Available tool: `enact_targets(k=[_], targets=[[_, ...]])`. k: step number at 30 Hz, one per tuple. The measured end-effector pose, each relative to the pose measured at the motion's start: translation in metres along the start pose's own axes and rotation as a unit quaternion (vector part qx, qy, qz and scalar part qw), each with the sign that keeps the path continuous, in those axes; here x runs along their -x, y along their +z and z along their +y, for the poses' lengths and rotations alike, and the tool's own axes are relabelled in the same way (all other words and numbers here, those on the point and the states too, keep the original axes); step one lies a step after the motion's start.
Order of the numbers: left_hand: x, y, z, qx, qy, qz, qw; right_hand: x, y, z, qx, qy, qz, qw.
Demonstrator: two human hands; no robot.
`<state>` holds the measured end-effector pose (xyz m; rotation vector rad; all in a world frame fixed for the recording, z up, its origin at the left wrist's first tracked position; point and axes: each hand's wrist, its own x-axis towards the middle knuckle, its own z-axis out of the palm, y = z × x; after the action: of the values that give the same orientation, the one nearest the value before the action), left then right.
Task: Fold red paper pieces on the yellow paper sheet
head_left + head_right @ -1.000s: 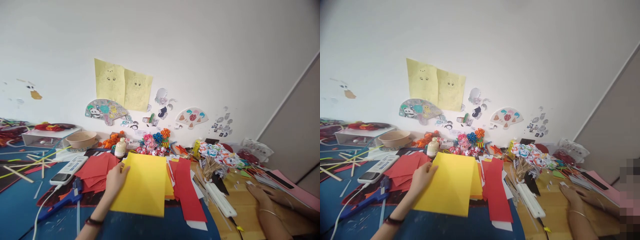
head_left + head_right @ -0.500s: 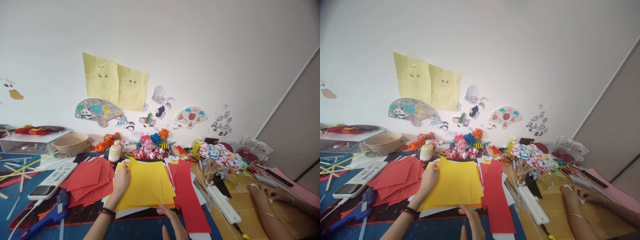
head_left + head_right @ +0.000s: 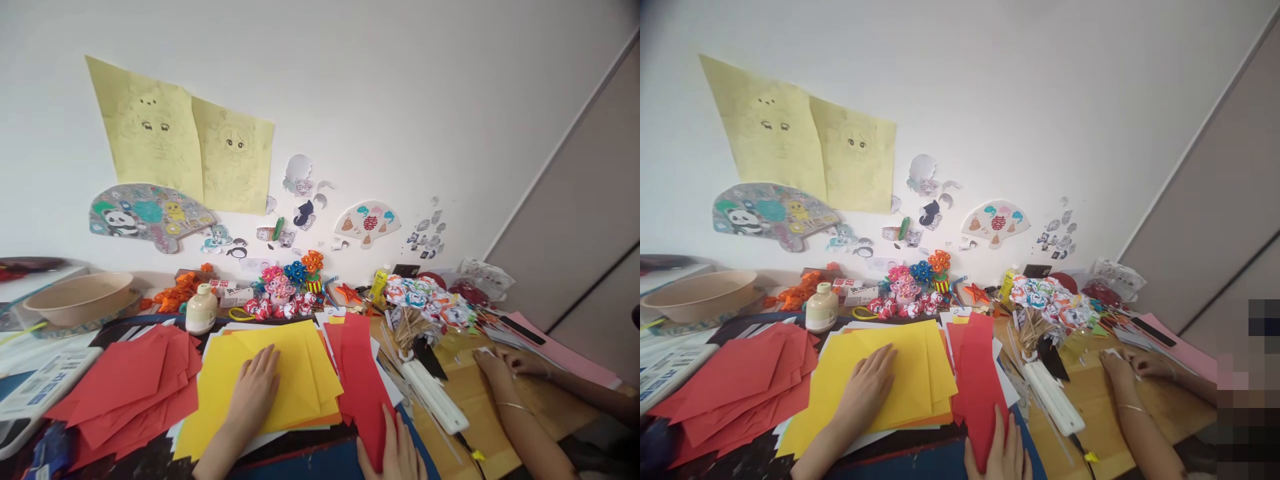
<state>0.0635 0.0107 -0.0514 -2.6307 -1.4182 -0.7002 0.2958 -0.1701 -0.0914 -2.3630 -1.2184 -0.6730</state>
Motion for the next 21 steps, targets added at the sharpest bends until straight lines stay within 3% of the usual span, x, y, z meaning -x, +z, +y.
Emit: enact_targets(k=[3, 10, 14, 19, 21], targets=[[0.003, 0.009, -0.003, 0.01, -0.007, -0.013, 1.0, -0.007, 0.0, 0.001, 0.002, 0.016, 0.002, 1.0], [0.005, 0.007, -0.004, -0.001, 0.002, -0.003, 1.0, -0.026, -0.001, 0.004, -0.018, 0.004, 0.007, 1.0], [0.005, 0.006, -0.003, -0.003, 0.002, 0.003, 1.0, -0.037, 0.001, -0.009, -0.012, -0.017, 0.013, 1.0], [0.005, 0.002, -0.001, 0.002, -0.003, -0.008, 1.0, -0.053, 0.015, -0.029, -0.015, -0.025, -0.03, 0.999], [0.006, 0.0, -0.001, 0.005, -0.007, -0.014, 1.0, -0.06, 0.008, -0.041, -0.052, -0.011, -0.039, 0.998]])
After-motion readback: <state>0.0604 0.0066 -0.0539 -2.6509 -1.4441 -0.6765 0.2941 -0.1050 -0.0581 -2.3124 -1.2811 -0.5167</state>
